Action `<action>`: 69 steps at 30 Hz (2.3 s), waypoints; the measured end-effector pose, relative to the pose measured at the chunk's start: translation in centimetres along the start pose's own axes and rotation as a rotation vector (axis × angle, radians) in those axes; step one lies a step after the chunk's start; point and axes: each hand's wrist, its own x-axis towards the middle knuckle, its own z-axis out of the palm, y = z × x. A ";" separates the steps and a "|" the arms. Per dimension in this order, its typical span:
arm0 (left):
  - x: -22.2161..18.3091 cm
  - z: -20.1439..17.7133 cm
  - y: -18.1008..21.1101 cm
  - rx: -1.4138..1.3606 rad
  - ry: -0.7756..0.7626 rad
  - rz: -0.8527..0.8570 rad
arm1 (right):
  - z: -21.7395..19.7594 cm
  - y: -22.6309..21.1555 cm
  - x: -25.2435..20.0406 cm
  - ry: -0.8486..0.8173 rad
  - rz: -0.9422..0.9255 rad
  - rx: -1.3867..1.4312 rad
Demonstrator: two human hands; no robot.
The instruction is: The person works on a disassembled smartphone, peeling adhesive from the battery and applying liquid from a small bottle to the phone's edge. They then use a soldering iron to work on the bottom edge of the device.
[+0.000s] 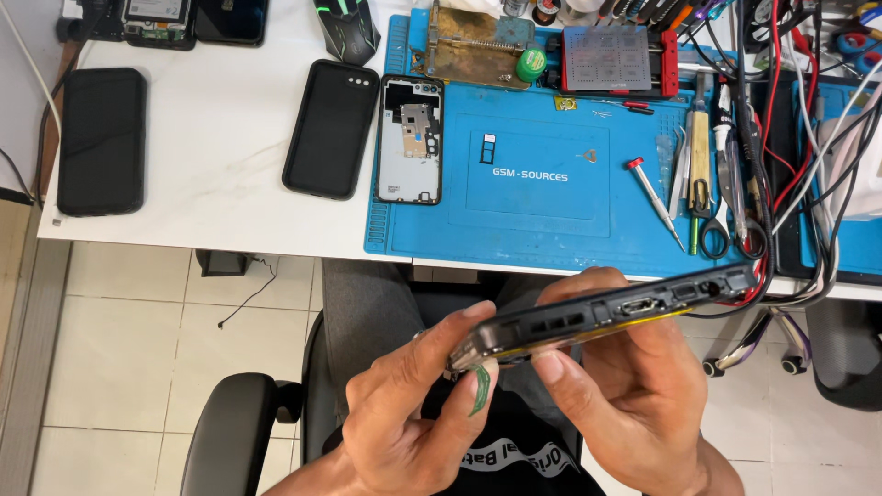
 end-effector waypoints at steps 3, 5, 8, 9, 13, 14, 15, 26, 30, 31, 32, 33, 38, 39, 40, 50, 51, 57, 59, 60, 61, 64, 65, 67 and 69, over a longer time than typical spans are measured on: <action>0.2 -0.1 -0.1 -0.025 -0.012 0.007 | -0.2 -0.1 0.1 -0.017 0.007 -0.021; 0.0 0.0 -0.3 -0.031 -0.010 -0.002 | -0.3 0.0 0.2 -0.019 0.021 -0.017; 0.6 0.1 -0.3 -0.151 -0.009 -0.092 | -0.1 0.7 0.6 -0.037 0.016 0.036; 1.0 0.3 -0.2 -0.260 -0.011 -0.175 | -0.1 0.9 0.7 -0.055 -0.003 0.088; 1.0 -0.9 -2.4 -0.437 0.115 -0.358 | -1.3 4.4 0.6 -0.127 0.098 0.148; 1.0 -1.6 -3.3 -0.501 0.221 -0.386 | -1.7 5.2 0.6 -0.172 0.151 0.102; 1.0 -2.3 -4.2 -0.564 0.327 -0.413 | -2.0 5.9 0.5 -0.216 0.204 0.056; 1.2 -4.2 -7.1 -0.432 0.727 -0.534 | -5.2 14.4 1.8 -0.142 0.186 -0.210; 0.2 -4.0 -8.0 -0.468 0.664 -0.500 | -6.9 13.4 8.5 -0.077 0.122 -0.334; 0.3 -3.9 -7.9 -0.467 0.672 -0.493 | -7.0 13.4 11.5 -0.085 0.115 -0.333; 0.3 -3.8 -7.7 -0.476 0.630 -0.486 | -7.1 13.4 14.5 -0.042 0.052 -0.429; 0.3 -3.7 -7.6 -0.484 0.589 -0.478 | -7.0 13.4 17.4 0.003 -0.013 -0.523; 0.3 -3.2 -7.4 -0.422 0.572 -0.437 | -6.8 23.2 33.2 0.063 0.042 -0.752; 0.3 -3.3 -7.5 -0.408 0.555 -0.404 | -6.6 26.8 36.6 0.131 -0.018 -0.945; 0.2 -3.5 -7.3 -0.388 0.583 -0.397 | -5.9 26.5 37.0 0.104 -0.030 -0.925; 0.7 -3.8 -7.3 -0.323 0.435 -0.308 | -6.9 29.9 40.4 0.239 0.059 -0.888; 0.7 -3.8 -7.3 -0.318 0.431 -0.311 | -6.8 29.7 40.4 0.232 0.066 -0.841; 0.7 -3.4 -7.0 -0.366 0.427 -0.338 | -7.6 30.7 41.2 0.258 -0.059 -0.884; 0.4 -3.3 -7.3 -0.374 0.437 -0.340 | -6.2 27.8 39.4 0.291 -0.096 -0.918; 0.6 -3.1 -7.6 -0.386 0.442 -0.339 | -6.0 26.1 38.8 0.332 -0.136 -0.955; 0.9 -2.9 -7.4 -0.394 0.431 -0.329 | -5.6 24.3 37.1 0.347 -0.142 -0.960; 2.1 -2.3 -7.6 -0.304 0.366 -0.475 | -4.9 19.1 32.2 0.272 -0.335 -0.807; 2.4 -1.9 -8.4 -0.335 0.271 -0.525 | -4.8 17.7 30.5 0.296 -0.322 -0.756; 2.5 -0.9 -9.9 -0.366 0.167 -0.576 | -4.9 15.9 26.8 0.327 -0.305 -0.707; 2.7 0.5 -11.7 -0.291 0.009 -0.813 | -5.7 14.9 23.2 0.345 -0.292 -0.597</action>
